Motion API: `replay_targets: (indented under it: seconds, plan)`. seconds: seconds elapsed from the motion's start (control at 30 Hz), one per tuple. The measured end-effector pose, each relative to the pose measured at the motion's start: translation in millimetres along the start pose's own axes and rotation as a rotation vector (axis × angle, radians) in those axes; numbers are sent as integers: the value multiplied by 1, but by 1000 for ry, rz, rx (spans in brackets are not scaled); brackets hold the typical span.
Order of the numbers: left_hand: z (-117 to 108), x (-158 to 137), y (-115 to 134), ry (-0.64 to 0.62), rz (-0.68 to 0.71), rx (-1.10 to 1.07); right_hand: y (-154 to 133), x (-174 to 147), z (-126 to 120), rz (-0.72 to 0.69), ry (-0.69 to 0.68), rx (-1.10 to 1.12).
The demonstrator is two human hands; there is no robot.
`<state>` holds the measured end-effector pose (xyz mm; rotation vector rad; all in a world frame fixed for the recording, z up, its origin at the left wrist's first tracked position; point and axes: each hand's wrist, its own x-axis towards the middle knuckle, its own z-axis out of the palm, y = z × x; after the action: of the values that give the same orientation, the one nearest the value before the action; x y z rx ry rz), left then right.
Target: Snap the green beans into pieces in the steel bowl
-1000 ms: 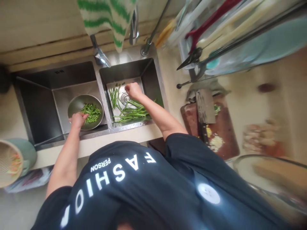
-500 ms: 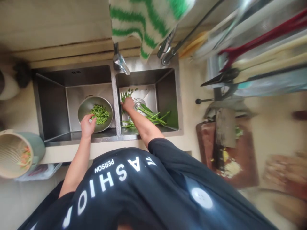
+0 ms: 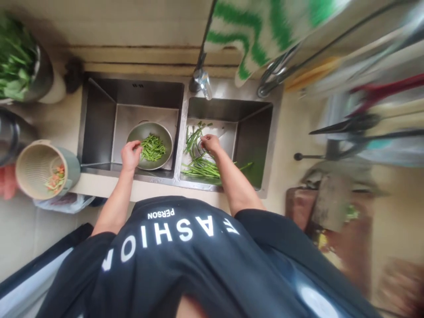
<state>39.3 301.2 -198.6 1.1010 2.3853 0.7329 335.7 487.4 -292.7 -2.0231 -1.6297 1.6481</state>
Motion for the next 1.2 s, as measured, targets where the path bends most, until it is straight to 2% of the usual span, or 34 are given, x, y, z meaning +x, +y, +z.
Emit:
replay_targets:
  seconds: [0.1,0.27,0.4,0.47,0.53,0.63,0.73,0.9,0.97,1.1,1.13,1.2]
  plan:
    - [-4,-8,6,23,-48,-101,1,-21,-19,-13,30,108]
    - [-6,-27,45,8,-20,-354,-14,-67,-41,-111,62,577]
    - [-3,-46,94,-58,35,-659,-34,-115,-41,-340,-120,674]
    - [-5,-55,116,-100,62,-805,-45,-140,-36,-493,-219,618]
    - [-8,-62,131,-116,91,-924,-54,-162,-30,-630,-259,511]
    - [-18,-72,139,-105,128,-1018,-65,-185,-20,-762,-277,380]
    - [-28,-82,134,-79,162,-1019,-71,-198,-8,-815,-323,343]
    - [-41,-94,123,-4,182,-1021,-74,-203,8,-828,-416,326]
    - [-45,-96,121,43,189,-1033,-81,-203,8,-907,-354,270]
    - [-54,-103,121,111,225,-940,-106,-210,-2,-1202,1,40]
    - [-55,-106,121,123,256,-883,-112,-213,-3,-1275,21,-39]
    - [-58,-110,122,168,333,-751,-124,-219,-2,-1394,-32,-191]
